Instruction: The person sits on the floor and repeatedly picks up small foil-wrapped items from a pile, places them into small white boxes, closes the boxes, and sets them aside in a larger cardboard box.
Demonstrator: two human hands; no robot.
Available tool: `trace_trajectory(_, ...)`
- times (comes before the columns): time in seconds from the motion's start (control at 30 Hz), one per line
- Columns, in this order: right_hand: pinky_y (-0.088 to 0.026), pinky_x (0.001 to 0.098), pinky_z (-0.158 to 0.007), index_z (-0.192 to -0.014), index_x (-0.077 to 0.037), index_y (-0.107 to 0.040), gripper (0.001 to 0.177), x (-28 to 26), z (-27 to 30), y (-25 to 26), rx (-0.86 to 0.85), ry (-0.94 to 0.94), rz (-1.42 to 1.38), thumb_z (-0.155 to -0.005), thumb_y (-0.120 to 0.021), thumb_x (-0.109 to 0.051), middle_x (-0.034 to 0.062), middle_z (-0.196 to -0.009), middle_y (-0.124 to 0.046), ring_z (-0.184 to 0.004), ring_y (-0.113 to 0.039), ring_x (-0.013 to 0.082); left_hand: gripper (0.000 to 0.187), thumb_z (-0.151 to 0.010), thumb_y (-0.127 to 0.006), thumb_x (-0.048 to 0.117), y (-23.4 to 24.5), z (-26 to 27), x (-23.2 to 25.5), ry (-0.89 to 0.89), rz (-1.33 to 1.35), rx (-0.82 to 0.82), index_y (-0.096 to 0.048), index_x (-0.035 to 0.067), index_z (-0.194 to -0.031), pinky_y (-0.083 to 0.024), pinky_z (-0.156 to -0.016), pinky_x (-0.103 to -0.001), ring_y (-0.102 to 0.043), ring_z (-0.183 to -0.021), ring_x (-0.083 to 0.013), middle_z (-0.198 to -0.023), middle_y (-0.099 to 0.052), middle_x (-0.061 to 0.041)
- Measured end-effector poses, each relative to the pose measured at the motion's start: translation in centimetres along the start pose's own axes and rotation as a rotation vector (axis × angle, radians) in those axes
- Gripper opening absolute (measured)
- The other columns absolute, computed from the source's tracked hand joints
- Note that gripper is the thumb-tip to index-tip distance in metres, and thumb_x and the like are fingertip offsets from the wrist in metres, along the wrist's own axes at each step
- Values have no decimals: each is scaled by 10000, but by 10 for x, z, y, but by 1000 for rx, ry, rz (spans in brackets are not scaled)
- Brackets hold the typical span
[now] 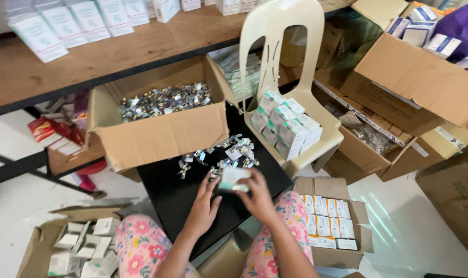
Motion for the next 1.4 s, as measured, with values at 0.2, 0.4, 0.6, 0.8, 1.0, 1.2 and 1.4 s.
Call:
trace_trajectory(0.2,-520,312,-734,-1178,-77,-636,335,119,-33,173,684,-231,318,-884,-796,-59,193,-1466,-482,-1172,-588,300,636,-976,-651,244,-44,-59,27,-13,11,-109,-393,108,-1541,-334,-1173,-448,-329,-1502,-414,-1639,-314,-213)
trace_trajectory(0.4,-561,410,-855,-1229,-117,-625,456,286,-97,252,604,-428,413,-811,-796,-52,221,-1339,-490,-1100,-581,391,640,-968,-674,269,-97,-84,38,-50,32,-237,-411,120,-1533,-349,-1163,-478,-379,-1477,-401,-1631,-323,-204)
trace_trajectory(0.6,-496,494,-1054,-1289,-210,-671,330,411,-116,204,44,-422,493,-989,-662,-346,246,-1401,-551,-1257,-572,459,621,-978,-657,289,-129,-97,33,53,74,-351,-417,139,-1532,-417,-1125,-456,-420,-1446,-378,-1654,-267,-169)
trace_trajectory(0.8,-365,510,-1143,-1455,-291,-568,458,446,-102,205,-82,-767,481,-1084,-374,-478,279,-1569,-345,-1328,-462,512,608,-988,-657,303,-128,-97,30,72,63,-349,-429,138,-1527,-413,-1127,-461,-424,-1445,-381,-1653,-265,-156)
trace_trajectory(1.0,-481,464,-995,-1500,-114,-543,440,300,-91,231,435,-423,421,-1098,-518,-290,265,-1460,-481,-1266,-530,405,608,-965,-658,299,-113,-90,42,103,104,-332,-441,151,-1514,-432,-1117,-447,-419,-1452,-359,-1644,-277,-154)
trace_trajectory(1.2,-560,337,-860,-1280,2,-592,299,105,-87,108,410,-4,108,-994,-665,-45,173,-1227,-641,-1058,-645,299,586,-997,-670,251,-58,-74,62,-77,57,-131,-455,100,-1521,-384,-1161,-455,-395,-1476,-400,-1604,-368,-204)
trace_trajectory(1.4,-537,397,-907,-1293,-14,-615,417,-26,-69,-80,-233,150,-58,-883,-693,-15,179,-1215,-651,-1074,-649,334,505,-992,-673,245,49,-17,16,-63,34,244,-539,81,-1451,-392,-1199,-435,-477,-1451,-374,-1556,-480,-200)
Point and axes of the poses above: each hand's wrist, its own z-axis away from the middle knuckle, its own y-axis out of the back of the hand, x = y × z, the point moved 7 cm from there along -z, towards the middle knuckle
